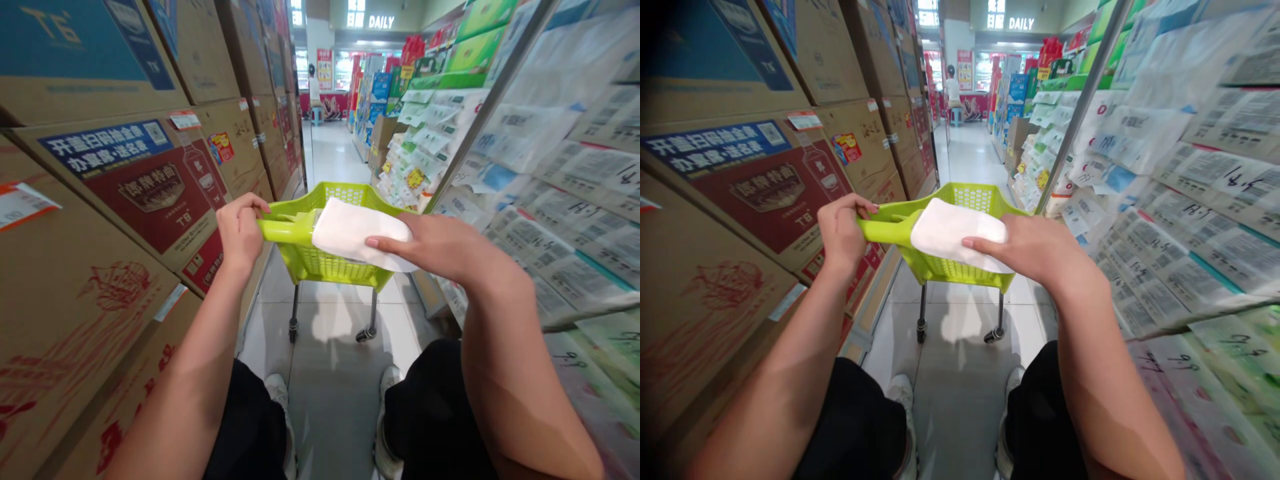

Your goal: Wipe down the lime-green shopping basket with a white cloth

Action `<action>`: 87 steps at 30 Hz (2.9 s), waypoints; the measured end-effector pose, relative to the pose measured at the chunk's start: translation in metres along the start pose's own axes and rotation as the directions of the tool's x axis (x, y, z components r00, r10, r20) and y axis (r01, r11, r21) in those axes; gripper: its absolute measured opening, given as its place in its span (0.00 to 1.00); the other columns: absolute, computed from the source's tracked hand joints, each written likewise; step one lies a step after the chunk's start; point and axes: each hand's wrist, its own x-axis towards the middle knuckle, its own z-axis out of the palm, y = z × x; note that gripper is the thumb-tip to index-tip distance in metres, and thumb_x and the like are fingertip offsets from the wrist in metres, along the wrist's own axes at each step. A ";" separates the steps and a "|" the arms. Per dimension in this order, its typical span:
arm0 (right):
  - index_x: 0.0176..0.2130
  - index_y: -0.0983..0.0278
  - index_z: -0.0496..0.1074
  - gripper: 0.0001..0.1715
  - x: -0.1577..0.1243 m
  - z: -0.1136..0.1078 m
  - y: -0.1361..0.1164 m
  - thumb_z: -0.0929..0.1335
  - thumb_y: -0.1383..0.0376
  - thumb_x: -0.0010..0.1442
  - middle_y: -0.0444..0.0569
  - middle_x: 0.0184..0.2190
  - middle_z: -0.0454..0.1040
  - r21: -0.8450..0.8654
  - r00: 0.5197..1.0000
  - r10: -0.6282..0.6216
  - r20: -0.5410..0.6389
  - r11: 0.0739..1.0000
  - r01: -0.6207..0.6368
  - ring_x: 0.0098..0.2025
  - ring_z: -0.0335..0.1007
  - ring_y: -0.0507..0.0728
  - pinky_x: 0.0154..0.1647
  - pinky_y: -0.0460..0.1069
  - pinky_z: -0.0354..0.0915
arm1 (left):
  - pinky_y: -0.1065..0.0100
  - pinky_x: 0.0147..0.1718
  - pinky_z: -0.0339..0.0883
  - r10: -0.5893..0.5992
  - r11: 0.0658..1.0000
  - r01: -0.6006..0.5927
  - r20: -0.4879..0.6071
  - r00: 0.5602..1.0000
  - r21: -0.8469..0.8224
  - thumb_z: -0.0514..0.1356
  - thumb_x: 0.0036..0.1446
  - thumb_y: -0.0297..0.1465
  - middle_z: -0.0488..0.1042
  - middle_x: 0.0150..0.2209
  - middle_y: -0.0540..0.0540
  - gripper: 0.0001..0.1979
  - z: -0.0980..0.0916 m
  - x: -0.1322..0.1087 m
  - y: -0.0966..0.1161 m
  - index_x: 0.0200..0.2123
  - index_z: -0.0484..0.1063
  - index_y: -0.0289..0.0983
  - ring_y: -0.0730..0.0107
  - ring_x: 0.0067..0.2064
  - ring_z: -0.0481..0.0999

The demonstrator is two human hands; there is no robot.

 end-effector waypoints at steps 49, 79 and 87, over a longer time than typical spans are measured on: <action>0.55 0.64 0.78 0.43 0.031 0.014 -0.050 0.52 0.38 0.75 0.61 0.49 0.83 -0.022 0.998 0.014 -0.069 1.000 -0.015 0.49 0.78 0.68 0.48 0.58 0.67 | 0.60 0.31 0.60 0.020 1.000 -0.020 -0.084 0.996 0.001 0.52 0.53 0.29 0.73 0.24 0.48 0.11 0.000 -0.012 0.004 0.25 0.74 0.41 0.64 0.29 0.72; 0.58 0.58 0.81 0.19 0.024 0.076 -0.029 0.67 0.57 0.75 0.53 0.58 0.83 0.470 0.809 -0.255 -0.529 0.706 0.530 0.61 0.77 0.62 0.67 0.63 0.68 | 0.69 0.27 0.66 -0.351 0.899 0.373 0.131 0.927 -0.229 0.69 0.55 0.40 0.76 0.37 0.46 0.13 0.010 -0.030 0.036 0.41 0.74 0.42 0.67 0.33 0.74; 0.56 0.54 0.83 0.18 0.015 0.069 -0.058 0.65 0.59 0.77 0.47 0.66 0.77 0.610 0.785 -0.412 -0.463 0.494 0.620 0.70 0.70 0.60 0.73 0.63 0.64 | 0.68 0.28 0.61 -0.482 0.822 0.445 -0.019 0.876 -0.356 0.71 0.54 0.35 0.74 0.30 0.52 0.11 0.003 -0.015 0.024 0.38 0.73 0.41 0.74 0.29 0.68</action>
